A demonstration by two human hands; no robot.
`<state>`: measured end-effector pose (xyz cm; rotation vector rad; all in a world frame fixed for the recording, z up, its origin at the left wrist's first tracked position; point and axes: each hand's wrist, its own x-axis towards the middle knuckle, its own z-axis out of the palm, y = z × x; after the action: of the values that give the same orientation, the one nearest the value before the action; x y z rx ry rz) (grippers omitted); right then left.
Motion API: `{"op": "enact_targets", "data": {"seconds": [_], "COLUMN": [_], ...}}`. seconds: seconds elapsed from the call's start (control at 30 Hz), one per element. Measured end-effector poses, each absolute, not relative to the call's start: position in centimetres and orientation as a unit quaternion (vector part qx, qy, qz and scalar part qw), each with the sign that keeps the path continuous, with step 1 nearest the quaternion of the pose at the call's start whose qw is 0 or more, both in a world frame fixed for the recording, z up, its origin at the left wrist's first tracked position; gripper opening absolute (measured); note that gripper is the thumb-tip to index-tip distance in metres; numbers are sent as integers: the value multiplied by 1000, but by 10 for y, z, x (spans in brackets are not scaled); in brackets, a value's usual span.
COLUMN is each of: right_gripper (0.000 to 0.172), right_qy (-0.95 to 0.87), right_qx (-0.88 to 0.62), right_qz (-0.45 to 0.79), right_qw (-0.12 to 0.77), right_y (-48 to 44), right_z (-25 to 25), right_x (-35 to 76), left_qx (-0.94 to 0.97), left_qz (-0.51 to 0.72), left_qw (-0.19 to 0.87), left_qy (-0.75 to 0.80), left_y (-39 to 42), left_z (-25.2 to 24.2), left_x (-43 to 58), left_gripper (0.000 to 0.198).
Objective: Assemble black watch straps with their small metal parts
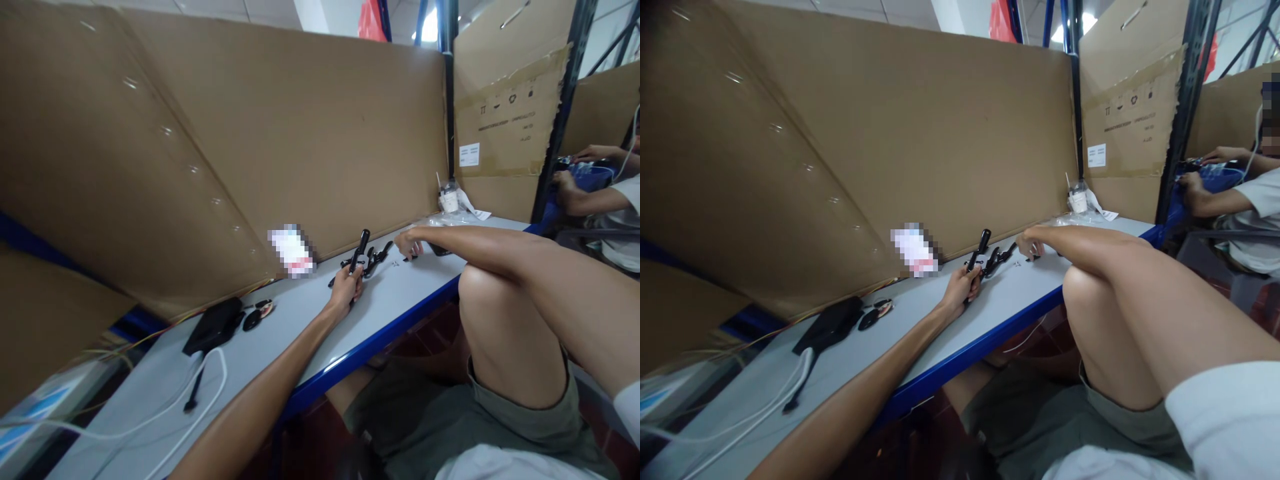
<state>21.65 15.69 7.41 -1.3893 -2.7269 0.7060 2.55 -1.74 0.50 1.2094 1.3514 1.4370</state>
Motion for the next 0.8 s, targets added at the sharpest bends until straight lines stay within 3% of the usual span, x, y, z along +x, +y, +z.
{"op": "enact_targets", "data": {"seconds": [0.2, 0.43, 0.7, 0.8], "right_gripper": [20, 26, 13, 11], "right_qy": [-857, -850, -866, -843], "right_qx": [-429, -432, -373, -360], "right_qz": [268, 271, 326, 393], "right_qw": [-92, -132, 70, 77], "right_y": [159, 145, 110, 97], "right_z": [75, 90, 108, 108], "right_x": [232, 222, 185, 170], "left_qx": [481, 468, 458, 451], "left_qz": [567, 567, 562, 564], "left_qw": [408, 425, 434, 437], "left_qy": [529, 529, 535, 537], "left_y": [-16, -16, -17, -17], "left_z": [4, 4, 6, 6], "left_x": [25, 23, 22, 22], "left_gripper": [35, 34, 31, 30]}}
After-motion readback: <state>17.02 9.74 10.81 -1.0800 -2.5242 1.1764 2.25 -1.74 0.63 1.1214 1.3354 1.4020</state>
